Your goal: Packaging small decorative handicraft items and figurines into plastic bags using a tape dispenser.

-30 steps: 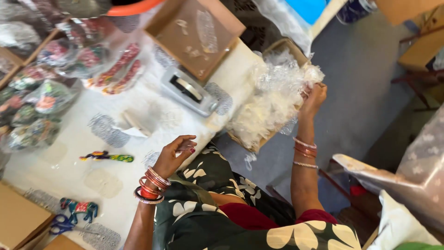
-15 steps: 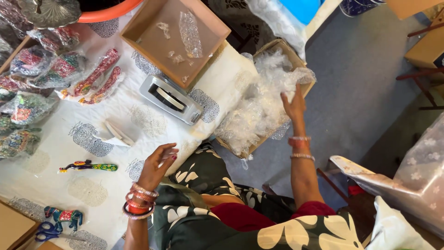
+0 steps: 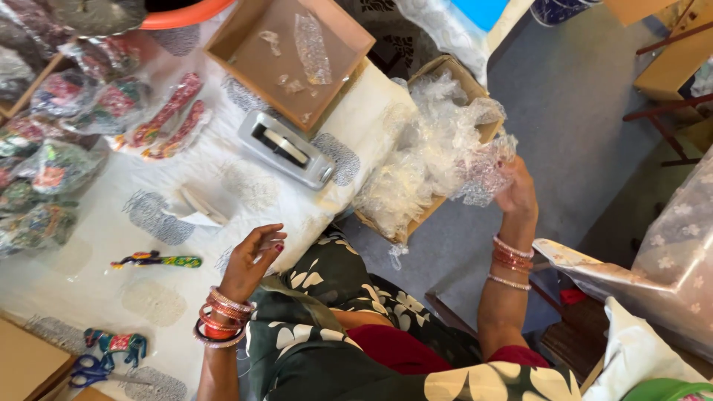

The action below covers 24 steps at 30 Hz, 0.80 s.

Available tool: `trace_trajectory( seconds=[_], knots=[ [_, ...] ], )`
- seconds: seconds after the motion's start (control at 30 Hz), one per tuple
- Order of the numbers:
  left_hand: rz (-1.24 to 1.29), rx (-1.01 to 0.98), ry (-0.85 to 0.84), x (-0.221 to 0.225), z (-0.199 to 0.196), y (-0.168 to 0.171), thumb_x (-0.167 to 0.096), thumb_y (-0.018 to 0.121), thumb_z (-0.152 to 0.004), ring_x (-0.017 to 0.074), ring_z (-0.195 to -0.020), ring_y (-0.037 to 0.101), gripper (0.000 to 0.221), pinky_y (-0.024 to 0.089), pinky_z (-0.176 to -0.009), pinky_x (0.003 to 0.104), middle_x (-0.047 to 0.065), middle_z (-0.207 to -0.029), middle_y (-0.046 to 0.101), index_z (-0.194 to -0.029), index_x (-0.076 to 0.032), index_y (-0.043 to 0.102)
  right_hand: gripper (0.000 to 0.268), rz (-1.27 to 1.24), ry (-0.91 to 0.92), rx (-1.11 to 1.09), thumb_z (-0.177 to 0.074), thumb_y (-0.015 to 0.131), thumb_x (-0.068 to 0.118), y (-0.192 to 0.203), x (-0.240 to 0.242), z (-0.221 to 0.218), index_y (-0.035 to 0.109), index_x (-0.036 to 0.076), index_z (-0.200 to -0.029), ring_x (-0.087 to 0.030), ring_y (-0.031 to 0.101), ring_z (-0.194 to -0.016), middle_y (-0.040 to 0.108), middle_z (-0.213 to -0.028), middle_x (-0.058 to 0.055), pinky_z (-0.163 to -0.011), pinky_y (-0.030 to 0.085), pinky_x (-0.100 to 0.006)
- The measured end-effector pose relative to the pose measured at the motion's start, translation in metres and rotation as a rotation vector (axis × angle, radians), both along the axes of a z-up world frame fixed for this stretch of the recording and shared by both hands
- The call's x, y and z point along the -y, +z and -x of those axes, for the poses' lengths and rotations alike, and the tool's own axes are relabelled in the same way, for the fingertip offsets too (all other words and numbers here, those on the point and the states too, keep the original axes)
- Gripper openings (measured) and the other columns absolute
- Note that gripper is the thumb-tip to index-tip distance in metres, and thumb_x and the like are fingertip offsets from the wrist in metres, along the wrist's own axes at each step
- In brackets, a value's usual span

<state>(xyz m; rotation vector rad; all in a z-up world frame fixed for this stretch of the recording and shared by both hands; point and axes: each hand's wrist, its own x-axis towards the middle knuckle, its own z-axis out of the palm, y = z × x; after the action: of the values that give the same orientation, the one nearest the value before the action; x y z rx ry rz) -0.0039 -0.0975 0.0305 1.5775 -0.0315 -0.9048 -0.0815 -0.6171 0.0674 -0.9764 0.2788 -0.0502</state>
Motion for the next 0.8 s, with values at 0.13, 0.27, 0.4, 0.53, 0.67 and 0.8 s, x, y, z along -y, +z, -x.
trace_trajectory(
  seconds=[0.13, 0.27, 0.4, 0.53, 0.67, 0.8],
  knots=[
    [0.072, 0.104, 0.019, -0.023, 0.012, 0.005, -0.002, 0.064, -0.093, 0.0154, -0.111, 0.067, 0.044, 0.054, -0.099, 0.031, 0.009, -0.123, 0.071, -0.137, -0.006, 0.059, 0.025, -0.043, 0.17, 0.168, -0.099, 0.071, 0.005, -0.06, 0.006, -0.005, 0.066, -0.008, -0.12, -0.032, 0.072, -0.112, 0.071, -0.125, -0.021, -0.107, 0.059, -0.053],
    [0.059, 0.142, 0.066, -0.058, 0.029, 0.006, 0.0, 0.065, -0.092, 0.0159, -0.11, 0.069, 0.045, 0.055, -0.099, 0.03, 0.009, -0.122, 0.072, -0.136, -0.006, 0.059, 0.035, 0.313, 0.107, -0.153, -0.093, 0.072, 0.013, -0.047, -0.039, -0.051, 0.064, -0.003, -0.123, -0.033, 0.072, -0.109, 0.071, -0.121, -0.018, -0.095, 0.062, -0.053],
    [0.169, -0.003, 0.193, -0.088, 0.052, -0.043, 0.002, 0.06, -0.095, 0.0156, -0.112, 0.067, 0.043, 0.055, -0.098, 0.03, 0.011, -0.124, 0.069, -0.138, -0.003, 0.057, 0.028, 1.448, -0.179, -0.357, -0.106, 0.077, 0.023, -0.158, 0.009, -0.039, 0.073, -0.002, -0.118, -0.031, 0.077, -0.095, 0.078, -0.111, -0.019, -0.09, 0.062, -0.048],
    [0.11, -0.001, 0.172, -0.091, 0.063, -0.055, 0.002, 0.061, -0.094, 0.0161, -0.11, 0.066, 0.044, 0.054, -0.097, 0.03, 0.013, -0.124, 0.069, -0.138, -0.001, 0.056, 0.075, 0.814, -0.359, -0.617, -0.081, 0.078, 0.019, -0.229, 0.004, -0.024, 0.031, 0.004, -0.137, -0.031, 0.066, -0.097, 0.053, -0.132, -0.021, -0.073, 0.062, -0.046],
    [0.11, -0.052, 0.209, -0.084, 0.064, -0.058, 0.0, 0.059, -0.096, 0.0151, -0.112, 0.066, 0.042, 0.053, -0.099, 0.03, 0.011, -0.126, 0.068, -0.138, -0.003, 0.056, 0.06, 1.462, 0.001, -0.345, -0.09, 0.082, 0.028, -0.239, -0.072, 0.012, 0.053, 0.005, -0.137, -0.036, 0.053, -0.127, 0.052, -0.139, -0.021, -0.107, 0.046, -0.043],
    [0.112, -0.053, 0.21, -0.073, 0.06, -0.053, -0.001, 0.061, -0.096, 0.0149, -0.111, 0.065, 0.041, 0.053, -0.099, 0.03, 0.012, -0.126, 0.068, -0.137, -0.003, 0.058, 0.078, 1.641, 0.6, -0.454, -0.07, 0.092, 0.043, -0.171, -0.16, 0.006, 0.058, 0.007, -0.13, -0.04, 0.047, -0.129, 0.052, -0.138, -0.021, -0.103, 0.035, -0.054]
  ],
)
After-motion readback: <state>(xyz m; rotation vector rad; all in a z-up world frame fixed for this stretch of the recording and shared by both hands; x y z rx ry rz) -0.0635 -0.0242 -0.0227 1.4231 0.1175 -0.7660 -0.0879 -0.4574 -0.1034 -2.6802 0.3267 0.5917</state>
